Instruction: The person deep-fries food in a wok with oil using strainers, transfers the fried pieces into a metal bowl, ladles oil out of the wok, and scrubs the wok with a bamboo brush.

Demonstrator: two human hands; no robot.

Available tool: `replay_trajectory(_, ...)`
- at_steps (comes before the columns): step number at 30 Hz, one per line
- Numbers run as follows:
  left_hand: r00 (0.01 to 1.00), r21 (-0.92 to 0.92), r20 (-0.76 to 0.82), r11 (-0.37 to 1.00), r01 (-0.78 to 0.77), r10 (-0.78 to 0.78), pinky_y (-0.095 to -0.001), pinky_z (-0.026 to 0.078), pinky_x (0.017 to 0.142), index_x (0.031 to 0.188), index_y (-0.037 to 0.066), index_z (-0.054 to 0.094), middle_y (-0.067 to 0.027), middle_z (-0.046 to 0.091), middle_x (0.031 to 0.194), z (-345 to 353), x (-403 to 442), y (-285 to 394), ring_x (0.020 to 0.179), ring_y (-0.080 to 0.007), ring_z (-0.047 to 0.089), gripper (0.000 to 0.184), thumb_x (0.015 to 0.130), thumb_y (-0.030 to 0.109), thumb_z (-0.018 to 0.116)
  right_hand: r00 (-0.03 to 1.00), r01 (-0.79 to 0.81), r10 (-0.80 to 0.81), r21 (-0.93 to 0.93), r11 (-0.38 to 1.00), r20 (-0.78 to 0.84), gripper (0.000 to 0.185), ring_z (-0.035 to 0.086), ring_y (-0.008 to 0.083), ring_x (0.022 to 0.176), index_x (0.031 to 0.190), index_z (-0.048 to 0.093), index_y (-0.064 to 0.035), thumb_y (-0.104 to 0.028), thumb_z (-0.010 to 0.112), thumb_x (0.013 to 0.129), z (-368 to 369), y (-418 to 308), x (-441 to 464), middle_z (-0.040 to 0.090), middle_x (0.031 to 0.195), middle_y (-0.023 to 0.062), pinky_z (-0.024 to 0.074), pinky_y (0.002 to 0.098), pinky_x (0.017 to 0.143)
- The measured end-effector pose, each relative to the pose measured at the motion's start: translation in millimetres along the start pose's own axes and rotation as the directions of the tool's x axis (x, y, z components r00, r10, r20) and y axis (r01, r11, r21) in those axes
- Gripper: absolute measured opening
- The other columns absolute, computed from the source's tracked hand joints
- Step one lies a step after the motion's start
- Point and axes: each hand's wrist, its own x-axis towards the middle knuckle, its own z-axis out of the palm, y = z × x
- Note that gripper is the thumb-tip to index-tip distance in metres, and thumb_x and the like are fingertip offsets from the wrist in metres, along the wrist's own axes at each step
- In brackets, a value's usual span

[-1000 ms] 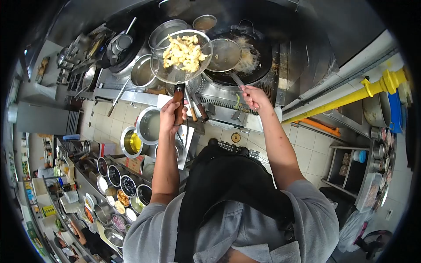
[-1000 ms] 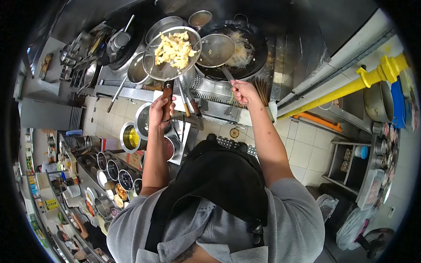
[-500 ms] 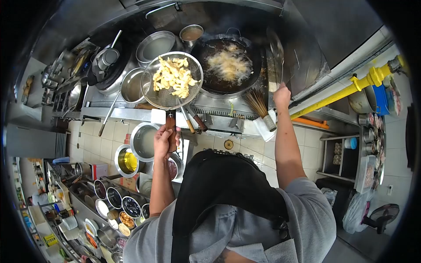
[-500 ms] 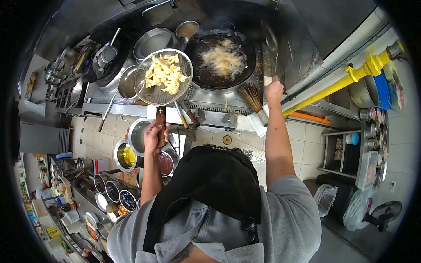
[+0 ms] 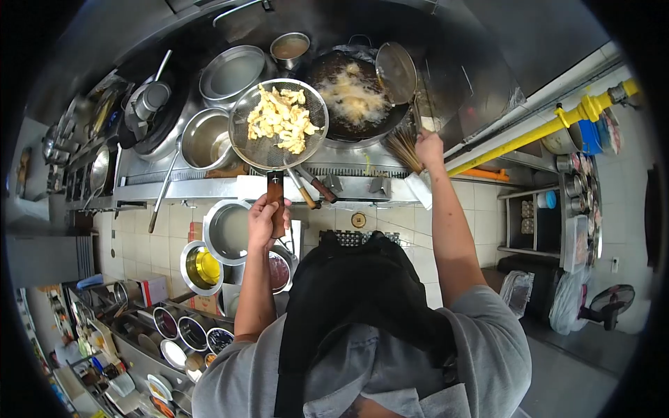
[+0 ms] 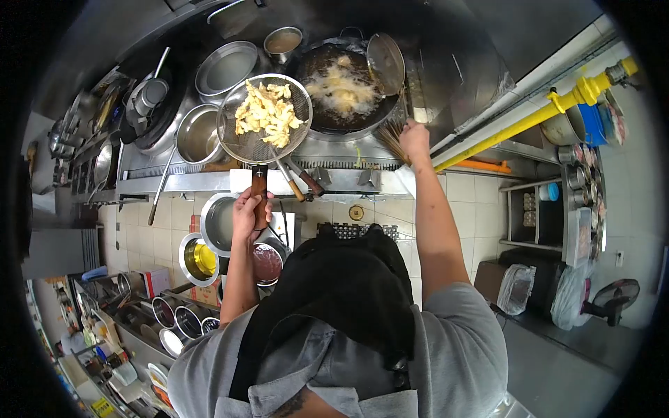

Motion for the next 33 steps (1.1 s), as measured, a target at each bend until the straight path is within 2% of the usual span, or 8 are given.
replay_trajectory(1, 1.0, -0.003, 0.011, 1.0, 0.002, -0.002, -0.032, 0.052, 0.051, 0.113, -0.006, 0.054, -0.0171, 0.066, 0.093, -2, 2, 1, 0.059, -0.02, 0.06, 0.022, 0.094, 0.002, 0.047, 1.0, -0.004, 0.004, -0.006, 1.0, -0.009, 0.022, 0.071, 0.0411, 0.08, 0.109, 0.069, -0.0057, -0.013, 0.057, 0.093, -2, -8, -9, 0.071, 0.09, 0.0248, 0.0564, 0.0473, 0.068)
replay_trajectory(4, 1.0, 0.003, 0.008, 1.0, 0.0, 0.0, -0.0316, 0.053, 0.051, 0.113, -0.007, 0.055, -0.0172, 0.067, 0.094, -6, 5, 5, 0.061, -0.0195, 0.06, 0.022, 0.094, 0.001, 0.047, 0.877, -0.47, 0.308, 0.522, 0.712, 0.369, 0.017, 0.047, 0.0118, 0.036, 0.108, 0.063, -0.0033, -0.009, 0.049, 0.099, -7, -41, -52, 0.052, 0.061, 0.0033, 0.0324, 0.0284, 0.029)
replay_trajectory(12, 1.0, -0.012, 0.025, 1.0, 0.012, -0.012, -0.0322, 0.053, 0.051, 0.113, -0.007, 0.055, -0.0174, 0.066, 0.094, -11, 4, 15, 0.059, -0.0195, 0.059, 0.022, 0.094, 0.001, 0.047, 0.772, -0.633, 0.206, 0.693, 0.345, 0.602, 0.012, 0.041, 0.0099, 0.04, 0.111, 0.055, -0.0058, -0.011, 0.051, 0.101, -17, -34, -54, 0.05, 0.07, 0.0034, 0.0324, 0.0277, 0.032)
replay_trajectory(17, 1.0, -0.03, 0.03, 1.0, 0.002, -0.001, -0.0328, 0.052, 0.05, 0.111, -0.007, 0.055, -0.0175, 0.066, 0.093, -18, 2, 14, 0.057, -0.0204, 0.058, 0.021, 0.093, 0.0, 0.046, 0.821, -0.555, 0.27, 0.592, 0.585, 0.503, 0.018, 0.04, 0.0082, 0.037, 0.116, 0.059, -0.0056, -0.009, 0.052, 0.099, -29, -59, -58, 0.05, 0.065, 0.0006, 0.0294, 0.0264, 0.03)
replay_trajectory(22, 1.0, -0.049, 0.025, 0.999, -0.012, 0.013, -0.0326, 0.052, 0.05, 0.112, -0.006, 0.055, -0.0175, 0.067, 0.094, -20, -3, 18, 0.058, -0.0202, 0.059, 0.021, 0.093, 0.0, 0.047, 0.986, -0.162, 0.142, 0.27, 0.949, 0.093, 0.031, 0.059, 0.0215, 0.041, 0.123, 0.066, -0.0035, -0.015, 0.055, 0.096, -27, -51, -31, 0.067, 0.067, 0.0174, 0.0479, 0.0373, 0.042)
replay_trajectory(27, 1.0, -0.046, 0.01, 0.999, -0.028, 0.029, -0.032, 0.053, 0.05, 0.113, -0.006, 0.056, -0.0174, 0.067, 0.094, -21, -9, 23, 0.061, -0.0194, 0.06, 0.023, 0.093, 0.001, 0.047, 0.998, -0.051, 0.055, 0.094, 0.994, -0.04, 0.031, 0.066, 0.0314, 0.049, 0.117, 0.067, -0.0021, -0.01, 0.05, 0.093, -6, -43, 0, 0.068, 0.072, 0.0244, 0.0537, 0.0412, 0.051)
replay_trajectory(31, 0.999, -0.032, -0.001, 0.998, -0.048, 0.048, -0.0319, 0.053, 0.05, 0.114, -0.005, 0.056, -0.0174, 0.067, 0.095, -22, -7, 24, 0.062, -0.0189, 0.06, 0.023, 0.093, 0.001, 0.048, 0.897, -0.4, 0.283, 0.354, 0.845, 0.34, 0.01, 0.063, 0.023, 0.048, 0.094, 0.061, -0.0054, -0.005, 0.052, 0.091, 28, -35, -3, 0.063, 0.065, 0.0124, 0.0416, 0.0372, 0.035)
replay_trajectory(33, 0.998, -0.032, -0.006, 0.997, -0.063, 0.063, -0.0316, 0.053, 0.049, 0.114, -0.006, 0.056, -0.0177, 0.066, 0.096, -20, -6, 24, 0.062, -0.0189, 0.061, 0.023, 0.093, 0.002, 0.048, 0.79, -0.597, 0.196, 0.656, 0.462, 0.581, 0.009, 0.05, 0.0127, 0.041, 0.093, 0.057, -0.01, -0.004, 0.051, 0.093, 45, -20, 0, 0.055, 0.066, 0.0035, 0.0308, 0.0295, 0.029)
